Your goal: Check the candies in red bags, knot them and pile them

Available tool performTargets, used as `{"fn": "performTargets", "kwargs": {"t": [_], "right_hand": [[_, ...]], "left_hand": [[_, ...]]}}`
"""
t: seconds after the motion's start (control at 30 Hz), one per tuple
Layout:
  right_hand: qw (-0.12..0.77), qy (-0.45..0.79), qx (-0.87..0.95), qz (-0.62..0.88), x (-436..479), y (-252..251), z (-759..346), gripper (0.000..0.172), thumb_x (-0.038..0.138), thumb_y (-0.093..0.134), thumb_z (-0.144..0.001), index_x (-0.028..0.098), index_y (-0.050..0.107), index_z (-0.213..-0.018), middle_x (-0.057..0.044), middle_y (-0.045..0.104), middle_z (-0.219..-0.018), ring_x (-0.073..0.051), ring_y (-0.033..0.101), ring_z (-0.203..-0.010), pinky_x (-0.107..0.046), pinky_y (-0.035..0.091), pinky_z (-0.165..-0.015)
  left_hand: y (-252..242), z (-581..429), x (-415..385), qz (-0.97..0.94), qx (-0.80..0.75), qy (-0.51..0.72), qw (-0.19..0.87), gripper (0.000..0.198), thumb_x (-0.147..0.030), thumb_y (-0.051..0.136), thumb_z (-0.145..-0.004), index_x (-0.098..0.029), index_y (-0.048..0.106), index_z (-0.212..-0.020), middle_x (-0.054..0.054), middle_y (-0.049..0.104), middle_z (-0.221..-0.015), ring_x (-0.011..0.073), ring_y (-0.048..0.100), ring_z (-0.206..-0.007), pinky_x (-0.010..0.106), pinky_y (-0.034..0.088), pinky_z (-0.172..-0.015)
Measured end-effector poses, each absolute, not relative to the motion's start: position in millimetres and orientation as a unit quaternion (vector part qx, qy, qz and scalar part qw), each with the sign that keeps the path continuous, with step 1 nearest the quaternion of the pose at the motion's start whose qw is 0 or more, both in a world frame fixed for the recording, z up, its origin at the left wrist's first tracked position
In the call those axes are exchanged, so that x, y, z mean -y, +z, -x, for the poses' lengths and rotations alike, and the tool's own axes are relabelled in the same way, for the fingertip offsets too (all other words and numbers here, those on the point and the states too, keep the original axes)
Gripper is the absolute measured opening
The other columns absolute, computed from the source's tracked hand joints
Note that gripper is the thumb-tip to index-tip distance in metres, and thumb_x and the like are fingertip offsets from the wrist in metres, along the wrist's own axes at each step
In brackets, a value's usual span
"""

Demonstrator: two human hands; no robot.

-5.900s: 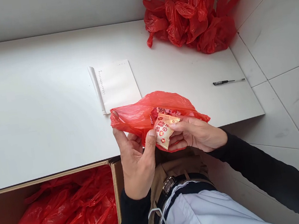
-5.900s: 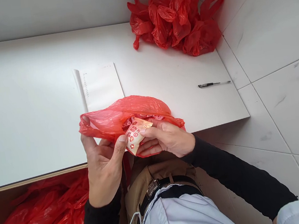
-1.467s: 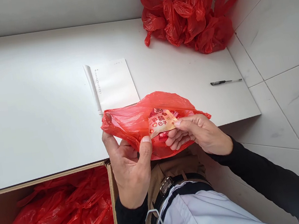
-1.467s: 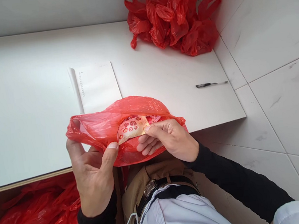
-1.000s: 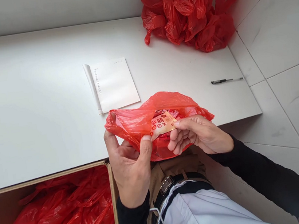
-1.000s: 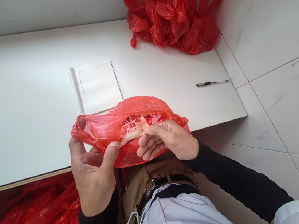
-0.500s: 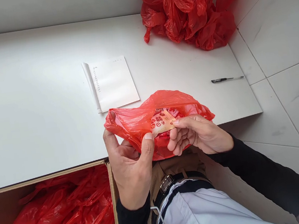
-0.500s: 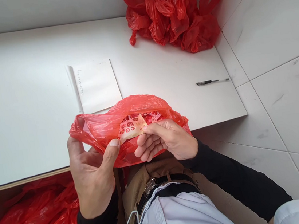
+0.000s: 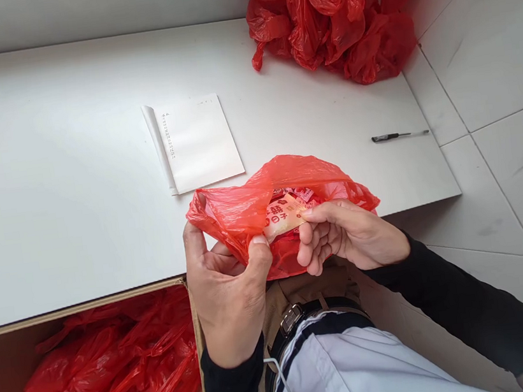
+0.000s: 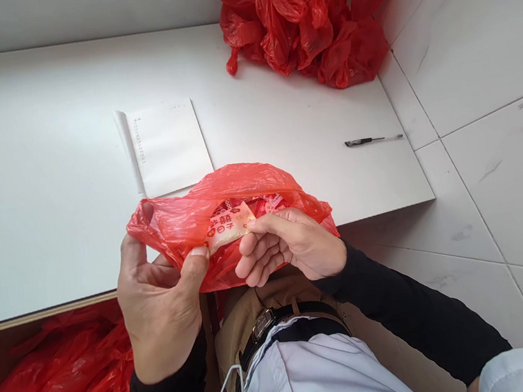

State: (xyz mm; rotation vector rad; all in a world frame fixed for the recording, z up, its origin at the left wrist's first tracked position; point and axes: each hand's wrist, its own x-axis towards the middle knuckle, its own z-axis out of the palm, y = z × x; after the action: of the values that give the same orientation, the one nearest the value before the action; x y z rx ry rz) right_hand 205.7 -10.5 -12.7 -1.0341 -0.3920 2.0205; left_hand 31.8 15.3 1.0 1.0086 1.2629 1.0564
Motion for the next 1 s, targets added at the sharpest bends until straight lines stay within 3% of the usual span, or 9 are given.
{"fn": "performTargets", "kwargs": {"t": [0.33,0.83,1.0], "right_hand": [[0.413,0.808,0.132,0.398,11.8,-12.2,-207.3,0.032,0.038,0.059,-0.091,0.014,0.071,-0.072,-0.006,0.077,-0.071,-0.015,0.073,-0.058,-0.022,0.06,-0.059],[0.412,0.827,0.095,0.37,13.3,-13.2,-208.9,0.03,0.035,0.06,-0.09,0.015,0.07,-0.07,-0.004,0.076,-0.067,-0.014,0.071,-0.054,-0.021,0.058,-0.054],[0.404,0.8,0.174,0.409,12.0,-13.8,-208.6,0.036,0.04,0.059,-0.094,0.014,0.07,-0.072,-0.005,0.077,-0.073,-0.014,0.072,-0.061,-0.022,0.059,-0.063]], "left_hand": [[-0.6,-31.7,-15.3,-0.411,-0.513,0.469,0.589,0.045,-0.008,0.073,-0.082,-0.021,0.053,-0.12,-0.002,0.076,-0.086,0.0099,0.071,-0.069,0.019,0.06,-0.068],[-1.3,-31.2,-15.1,-0.435,-0.505,0.461,0.586,0.044,-0.008,0.071,-0.083,-0.022,0.051,-0.12,-0.001,0.074,-0.087,0.0114,0.069,-0.067,0.02,0.058,-0.061],[-0.7,-31.5,-16.6,-0.454,-0.499,0.458,0.579,0.047,-0.008,0.069,-0.085,-0.025,0.047,-0.124,0.0,0.072,-0.103,0.0152,0.073,-0.086,0.026,0.062,-0.077]]}}
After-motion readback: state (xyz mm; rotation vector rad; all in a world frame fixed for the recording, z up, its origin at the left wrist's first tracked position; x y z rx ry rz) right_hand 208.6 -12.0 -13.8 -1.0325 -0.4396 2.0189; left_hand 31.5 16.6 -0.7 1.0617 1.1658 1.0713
